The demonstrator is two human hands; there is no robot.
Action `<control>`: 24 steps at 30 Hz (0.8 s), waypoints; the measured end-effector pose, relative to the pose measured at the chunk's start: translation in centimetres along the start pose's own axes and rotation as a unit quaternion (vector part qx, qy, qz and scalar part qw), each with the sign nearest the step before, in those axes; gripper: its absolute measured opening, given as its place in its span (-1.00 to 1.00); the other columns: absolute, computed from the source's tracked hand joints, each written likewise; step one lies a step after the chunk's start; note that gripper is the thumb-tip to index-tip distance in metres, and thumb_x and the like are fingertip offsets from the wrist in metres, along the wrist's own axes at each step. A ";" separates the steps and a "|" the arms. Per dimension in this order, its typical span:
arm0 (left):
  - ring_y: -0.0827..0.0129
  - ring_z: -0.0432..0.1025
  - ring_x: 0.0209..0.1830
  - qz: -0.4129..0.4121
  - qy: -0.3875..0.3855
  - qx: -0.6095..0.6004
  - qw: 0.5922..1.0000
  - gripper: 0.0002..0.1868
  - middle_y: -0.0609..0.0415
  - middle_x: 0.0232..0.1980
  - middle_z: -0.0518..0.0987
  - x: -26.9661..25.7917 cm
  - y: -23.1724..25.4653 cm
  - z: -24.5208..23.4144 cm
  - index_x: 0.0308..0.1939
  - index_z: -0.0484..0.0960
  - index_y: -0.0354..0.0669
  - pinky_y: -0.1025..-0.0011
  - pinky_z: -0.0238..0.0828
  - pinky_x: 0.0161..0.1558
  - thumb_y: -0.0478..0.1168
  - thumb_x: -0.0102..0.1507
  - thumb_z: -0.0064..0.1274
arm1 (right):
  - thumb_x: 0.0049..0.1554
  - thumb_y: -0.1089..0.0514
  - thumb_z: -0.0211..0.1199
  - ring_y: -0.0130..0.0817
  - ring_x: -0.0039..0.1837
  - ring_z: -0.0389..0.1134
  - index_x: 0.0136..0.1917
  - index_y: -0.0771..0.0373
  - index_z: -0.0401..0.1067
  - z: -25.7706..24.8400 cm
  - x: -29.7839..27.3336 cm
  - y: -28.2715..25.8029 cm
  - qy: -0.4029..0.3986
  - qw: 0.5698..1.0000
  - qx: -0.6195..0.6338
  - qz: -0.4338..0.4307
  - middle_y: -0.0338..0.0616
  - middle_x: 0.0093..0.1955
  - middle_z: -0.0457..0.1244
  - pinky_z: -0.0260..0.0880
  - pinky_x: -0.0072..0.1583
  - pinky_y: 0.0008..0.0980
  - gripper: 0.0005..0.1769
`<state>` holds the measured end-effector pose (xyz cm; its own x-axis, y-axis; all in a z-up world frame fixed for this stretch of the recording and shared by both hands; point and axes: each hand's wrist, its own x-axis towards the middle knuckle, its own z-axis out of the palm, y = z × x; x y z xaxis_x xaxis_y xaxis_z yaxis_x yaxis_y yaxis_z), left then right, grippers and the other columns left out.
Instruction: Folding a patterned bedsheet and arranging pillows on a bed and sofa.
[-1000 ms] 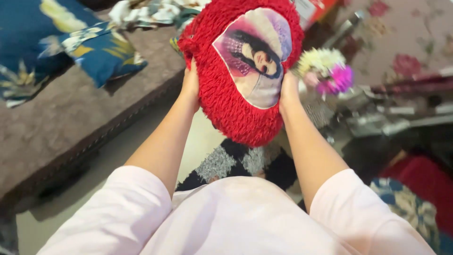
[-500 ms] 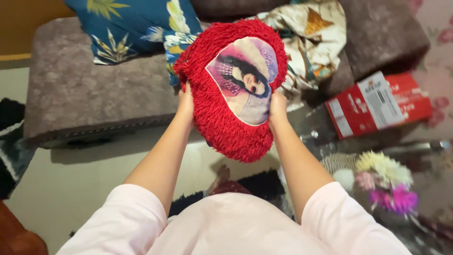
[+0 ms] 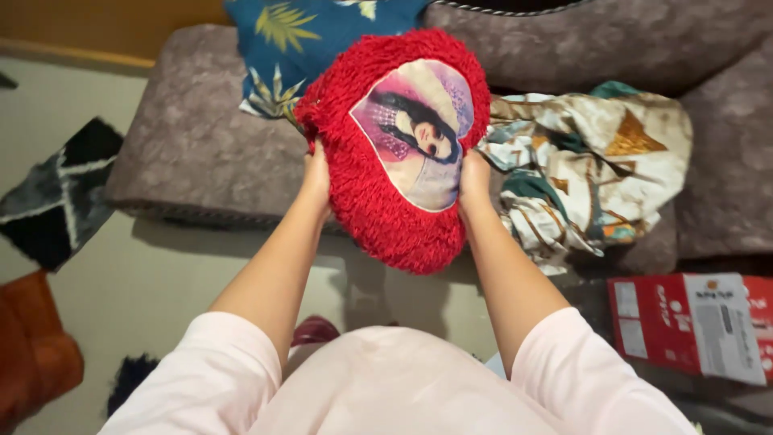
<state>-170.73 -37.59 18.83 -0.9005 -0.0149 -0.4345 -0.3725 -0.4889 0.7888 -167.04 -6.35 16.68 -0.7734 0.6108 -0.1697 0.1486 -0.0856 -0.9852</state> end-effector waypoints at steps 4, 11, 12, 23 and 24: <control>0.18 0.53 0.13 0.000 0.030 -0.035 0.999 -0.17 -0.08 0.22 0.54 2.7 2.6 -2.8 0.42 0.22 -0.22 0.13 0.57 0.09 0.32 0.30 -0.12 | 0.15 0.00 0.13 -0.42 -0.15 0.26 -0.20 0.28 0.51 5.8 2.9 1.8 -0.040 0.999 0.030 0.001 -0.25 -0.22 0.32 0.28 -0.06 -0.29 -0.68; 0.19 0.55 0.09 0.008 -0.005 -0.093 0.996 -0.29 0.01 0.17 0.60 7.6 7.2 -7.5 0.34 0.38 -0.13 0.13 0.58 0.08 0.30 0.32 -0.15 | 0.13 0.02 0.09 -0.39 -0.15 0.24 -0.25 0.34 0.47 15.2 4.0 0.7 -0.080 0.997 -0.019 -0.010 -0.21 -0.24 0.30 0.26 -0.08 -0.23 -0.66; 0.19 0.55 0.09 0.011 -0.015 -0.109 0.994 -0.28 0.02 0.18 0.60 8.6 8.0 -8.1 0.34 0.39 -0.14 0.13 0.58 0.08 0.31 0.33 -0.16 | 0.12 0.03 0.09 -0.39 -0.13 0.26 -0.24 0.34 0.46 16.8 4.2 0.5 -0.096 0.995 -0.003 -0.007 -0.22 -0.22 0.31 0.28 -0.06 -0.23 -0.67; 0.28 0.49 0.07 0.148 0.092 -0.104 0.979 -0.34 0.06 0.13 0.57 25.8 9.4 -20.0 0.27 0.41 -0.15 0.24 0.52 0.11 0.28 0.35 -0.03 | 0.17 0.03 0.06 -0.39 -0.10 0.31 -0.11 0.32 0.51 34.1 5.3 -1.9 -0.158 0.986 0.024 0.048 -0.18 -0.14 0.36 0.32 -0.02 -0.28 -0.66; 0.31 0.48 0.05 0.158 0.083 -0.127 0.976 -0.39 0.08 0.11 0.56 26.3 9.6 -20.5 0.27 0.42 -0.11 0.26 0.51 0.11 0.26 0.36 -0.04 | 0.18 0.03 0.05 -0.40 -0.10 0.29 -0.13 0.32 0.51 35.1 6.0 -1.1 -0.152 0.988 0.003 0.028 -0.18 -0.15 0.35 0.31 -0.03 -0.28 -0.66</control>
<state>-193.38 -60.60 6.09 -0.9045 -0.3311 -0.2689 0.0042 -0.6373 0.7706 -193.46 -30.21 15.91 -0.9133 0.3408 -0.2230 0.1936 -0.1185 -0.9739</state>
